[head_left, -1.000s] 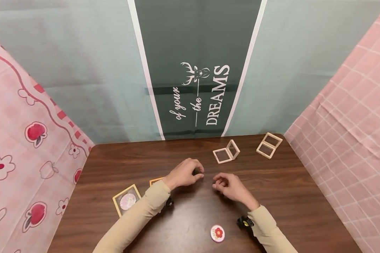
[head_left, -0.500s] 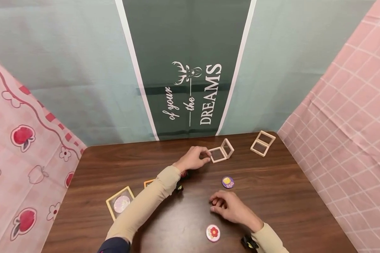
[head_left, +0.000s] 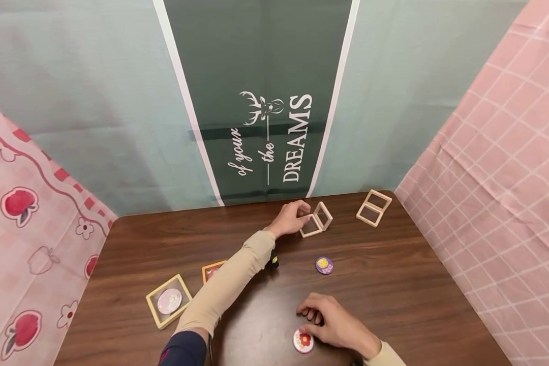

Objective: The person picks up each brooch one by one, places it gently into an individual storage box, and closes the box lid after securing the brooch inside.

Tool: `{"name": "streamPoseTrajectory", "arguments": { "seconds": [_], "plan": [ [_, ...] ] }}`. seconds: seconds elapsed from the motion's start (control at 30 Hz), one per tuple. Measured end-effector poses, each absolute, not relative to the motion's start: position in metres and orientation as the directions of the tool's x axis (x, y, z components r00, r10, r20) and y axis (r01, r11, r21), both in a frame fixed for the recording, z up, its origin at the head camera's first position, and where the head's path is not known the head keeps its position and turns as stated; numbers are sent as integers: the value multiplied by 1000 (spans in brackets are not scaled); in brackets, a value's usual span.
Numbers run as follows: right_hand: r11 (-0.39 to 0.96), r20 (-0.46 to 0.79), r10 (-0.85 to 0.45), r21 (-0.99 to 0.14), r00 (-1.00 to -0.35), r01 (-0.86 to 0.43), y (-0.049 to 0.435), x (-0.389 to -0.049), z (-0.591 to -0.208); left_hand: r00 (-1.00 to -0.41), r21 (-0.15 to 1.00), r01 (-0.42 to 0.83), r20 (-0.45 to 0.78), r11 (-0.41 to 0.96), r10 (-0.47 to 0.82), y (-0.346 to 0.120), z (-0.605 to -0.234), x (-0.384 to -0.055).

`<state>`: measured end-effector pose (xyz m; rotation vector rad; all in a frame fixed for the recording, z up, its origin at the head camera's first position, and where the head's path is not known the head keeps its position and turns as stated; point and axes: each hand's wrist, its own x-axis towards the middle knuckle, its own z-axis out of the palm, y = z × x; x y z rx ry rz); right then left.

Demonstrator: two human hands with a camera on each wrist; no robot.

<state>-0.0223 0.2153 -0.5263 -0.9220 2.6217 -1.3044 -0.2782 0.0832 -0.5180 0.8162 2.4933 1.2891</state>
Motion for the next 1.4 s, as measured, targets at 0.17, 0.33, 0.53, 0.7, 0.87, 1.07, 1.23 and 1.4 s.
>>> {"name": "streamPoseTrajectory", "arguments": {
  "seconds": [0.17,0.33,0.53,0.7,0.87,1.07,1.23,1.4],
  "plan": [
    [488,235,-544,-692,-805,-532,215,-12,-530,-820,814,366,53,451,571,91,-521,-283],
    [510,215,-536,-688,-816,-517,215,-7,-531,-825,842,328,34,429,564,97,-525,-289],
    [517,223,-526,-683,-821,-516,215,-5,-533,-814,846,304,-8,438,581,103,-531,-298],
    [519,237,-513,-679,-825,-519,217,0,-536,-771,833,327,-38,447,636,108,-537,-303],
    [525,215,-500,-695,-839,-491,218,4,-538,-762,826,324,-61,462,645,111,-541,-306],
    [540,187,-504,-694,-843,-476,215,6,-541,-767,825,315,-69,468,638,111,-543,-306],
    [559,151,-501,-695,-852,-452,214,6,-542,-770,836,316,-51,449,636,112,-543,-307],
    [571,98,-497,-711,-862,-410,215,5,-542,-768,814,324,-71,483,636,113,-544,-308]
  ]
}}
